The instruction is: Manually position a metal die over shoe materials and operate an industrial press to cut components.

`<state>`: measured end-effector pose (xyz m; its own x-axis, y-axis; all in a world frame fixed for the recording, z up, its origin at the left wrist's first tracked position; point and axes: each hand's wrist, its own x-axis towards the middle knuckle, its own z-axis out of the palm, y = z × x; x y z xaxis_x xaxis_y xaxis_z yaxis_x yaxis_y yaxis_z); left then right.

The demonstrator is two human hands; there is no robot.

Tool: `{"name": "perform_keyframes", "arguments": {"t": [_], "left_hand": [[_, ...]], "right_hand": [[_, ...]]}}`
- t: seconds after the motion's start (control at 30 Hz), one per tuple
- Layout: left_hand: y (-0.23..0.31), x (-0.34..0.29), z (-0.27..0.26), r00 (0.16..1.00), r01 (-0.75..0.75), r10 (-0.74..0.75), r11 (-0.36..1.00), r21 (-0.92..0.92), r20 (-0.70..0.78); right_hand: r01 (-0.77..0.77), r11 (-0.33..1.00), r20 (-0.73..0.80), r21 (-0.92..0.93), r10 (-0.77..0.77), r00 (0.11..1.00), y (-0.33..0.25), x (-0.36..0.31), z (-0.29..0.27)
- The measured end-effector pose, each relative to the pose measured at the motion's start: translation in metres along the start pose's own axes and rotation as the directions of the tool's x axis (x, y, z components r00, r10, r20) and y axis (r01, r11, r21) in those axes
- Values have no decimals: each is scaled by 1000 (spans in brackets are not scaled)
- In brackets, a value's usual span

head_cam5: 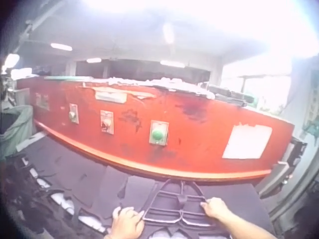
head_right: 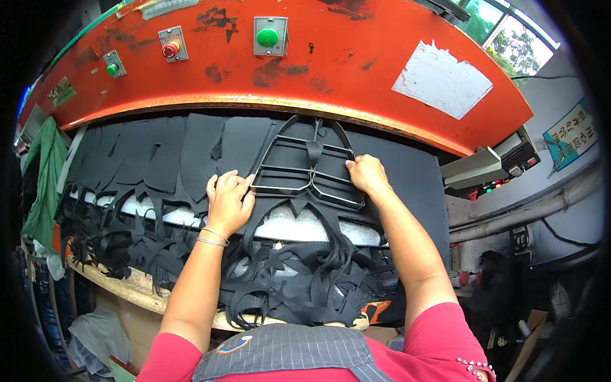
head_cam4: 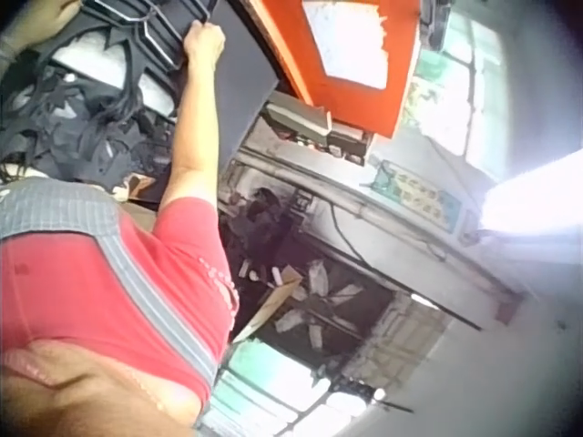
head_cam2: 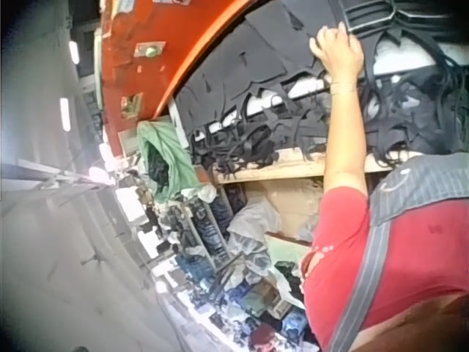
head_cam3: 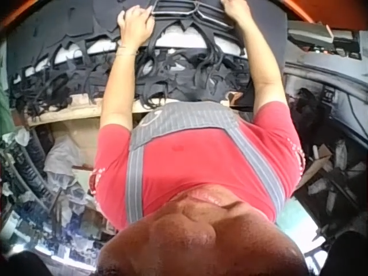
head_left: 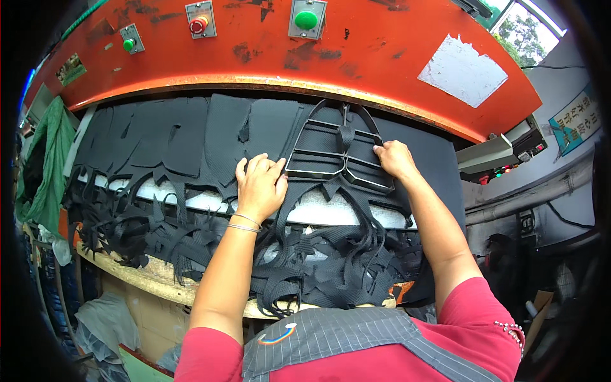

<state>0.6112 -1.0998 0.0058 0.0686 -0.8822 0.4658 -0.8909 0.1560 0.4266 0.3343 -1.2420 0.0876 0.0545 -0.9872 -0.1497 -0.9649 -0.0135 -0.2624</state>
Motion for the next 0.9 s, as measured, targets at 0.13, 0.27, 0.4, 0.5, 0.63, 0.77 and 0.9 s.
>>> {"name": "perform_keyframes", "arguments": {"t": [0.13, 0.27, 0.4, 0.5, 0.63, 0.77, 0.9], "left_hand": [[-12, 5, -5, 1000, -31, 31, 998, -50, 4], [-14, 9, 3, 999, -32, 31, 999, -37, -19], [-19, 10, 7, 1000, 8, -9, 1000, -11, -23], [-22, 8, 10, 999, 32, -33, 999, -14, -41], [-22, 9, 13, 998, 21, -23, 999, -38, -59], [-27, 6, 16, 996, -8, 1, 996, -88, -89], [-32, 7, 17, 994, -17, 9, 997, -70, -113]], "right_hand": [[1, 1000, -49, -10, -2, 999, -17, 6, 9], [-83, 986, -20, 143, 86, 996, -9, 11, 18], [127, 946, -141, 298, -88, 986, 0, -10, 32], [423, 903, -155, 70, -409, 899, 27, -40, 39], [391, 908, -111, 147, -378, 919, 43, -50, 56], [402, 908, -177, 113, -380, 908, 49, -50, 64], [473, 871, -253, 129, -433, 865, 51, -44, 69]]}}
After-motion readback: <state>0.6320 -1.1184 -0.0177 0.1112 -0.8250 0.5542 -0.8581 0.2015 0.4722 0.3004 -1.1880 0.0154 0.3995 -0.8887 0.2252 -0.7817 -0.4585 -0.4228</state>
